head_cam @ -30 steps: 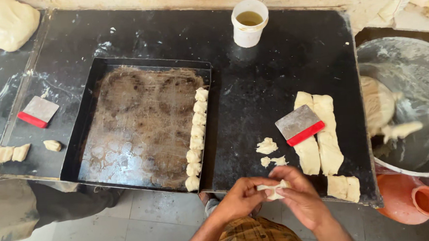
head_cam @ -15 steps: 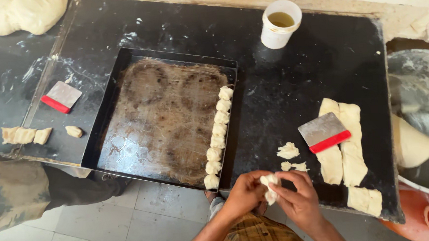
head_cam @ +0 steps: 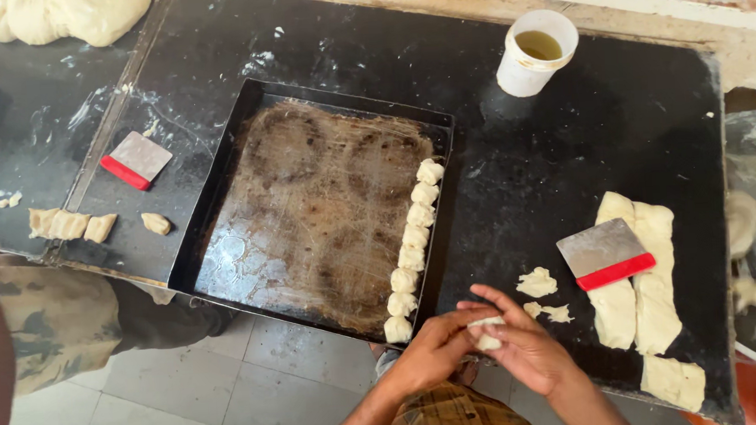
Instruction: The person cuts dough into small segments using a metal scraper and rolls them into small balls by hand. The balls are then placed onto metal baking trays.
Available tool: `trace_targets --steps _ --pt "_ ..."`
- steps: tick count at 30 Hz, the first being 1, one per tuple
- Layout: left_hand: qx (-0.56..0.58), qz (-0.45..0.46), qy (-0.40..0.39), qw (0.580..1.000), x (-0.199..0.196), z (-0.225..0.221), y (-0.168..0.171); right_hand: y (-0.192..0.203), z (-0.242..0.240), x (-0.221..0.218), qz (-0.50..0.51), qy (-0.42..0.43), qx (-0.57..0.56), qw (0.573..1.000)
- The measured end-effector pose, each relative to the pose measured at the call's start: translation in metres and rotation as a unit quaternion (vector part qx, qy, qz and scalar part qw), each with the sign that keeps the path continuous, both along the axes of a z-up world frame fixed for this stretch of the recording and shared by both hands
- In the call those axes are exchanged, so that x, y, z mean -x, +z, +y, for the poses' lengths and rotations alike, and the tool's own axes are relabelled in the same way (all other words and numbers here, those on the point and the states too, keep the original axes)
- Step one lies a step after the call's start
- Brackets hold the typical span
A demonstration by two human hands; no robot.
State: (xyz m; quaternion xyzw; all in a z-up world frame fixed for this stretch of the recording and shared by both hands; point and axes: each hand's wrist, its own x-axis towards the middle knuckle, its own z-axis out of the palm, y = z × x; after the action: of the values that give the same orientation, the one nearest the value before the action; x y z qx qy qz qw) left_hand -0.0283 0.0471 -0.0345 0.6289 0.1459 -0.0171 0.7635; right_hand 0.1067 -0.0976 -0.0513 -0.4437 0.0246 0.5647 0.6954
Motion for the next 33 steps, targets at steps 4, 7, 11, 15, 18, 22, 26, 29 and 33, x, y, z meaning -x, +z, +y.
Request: trace_targets --steps 4,7,11,15,18,22,26,29,33 --pt "-0.029 -0.076 0.106 0.991 -0.005 0.001 -0.011 -0.003 0.008 -0.005 0.094 -0.019 -0.151 0.984" --pt "0.182 -0.044 0.159 0.969 -0.013 0.006 -0.022 -0.003 0.024 -0.022 -0.230 0.100 0.069 0.966" --pt "0.174 -0.020 0.191 0.966 -0.008 0.023 -0.033 -0.004 0.077 -0.064 -0.362 0.197 0.016 0.911" --pt "0.153 0.007 0.244 0.957 0.007 0.054 -0.042 -0.005 0.164 -0.140 -0.602 0.174 0.068 0.776" --pt "0.169 0.018 0.255 0.952 0.024 0.074 -0.050 -0.019 0.227 -0.197 -0.753 0.199 0.106 0.619" --pt "0.180 0.026 0.291 0.939 0.042 0.089 -0.064 -0.045 0.270 -0.221 -0.740 0.329 0.199 0.552" --pt "0.201 0.014 0.306 0.930 0.045 0.083 -0.075 -0.037 0.262 -0.198 -0.869 0.241 0.187 0.390" --pt "0.202 0.019 0.299 0.932 0.039 0.080 -0.074 -0.006 0.215 -0.177 -0.875 0.016 0.152 0.459" --pt "0.189 0.021 0.272 0.943 0.022 0.065 -0.063 0.019 0.105 -0.153 -0.783 -0.074 0.145 0.600"
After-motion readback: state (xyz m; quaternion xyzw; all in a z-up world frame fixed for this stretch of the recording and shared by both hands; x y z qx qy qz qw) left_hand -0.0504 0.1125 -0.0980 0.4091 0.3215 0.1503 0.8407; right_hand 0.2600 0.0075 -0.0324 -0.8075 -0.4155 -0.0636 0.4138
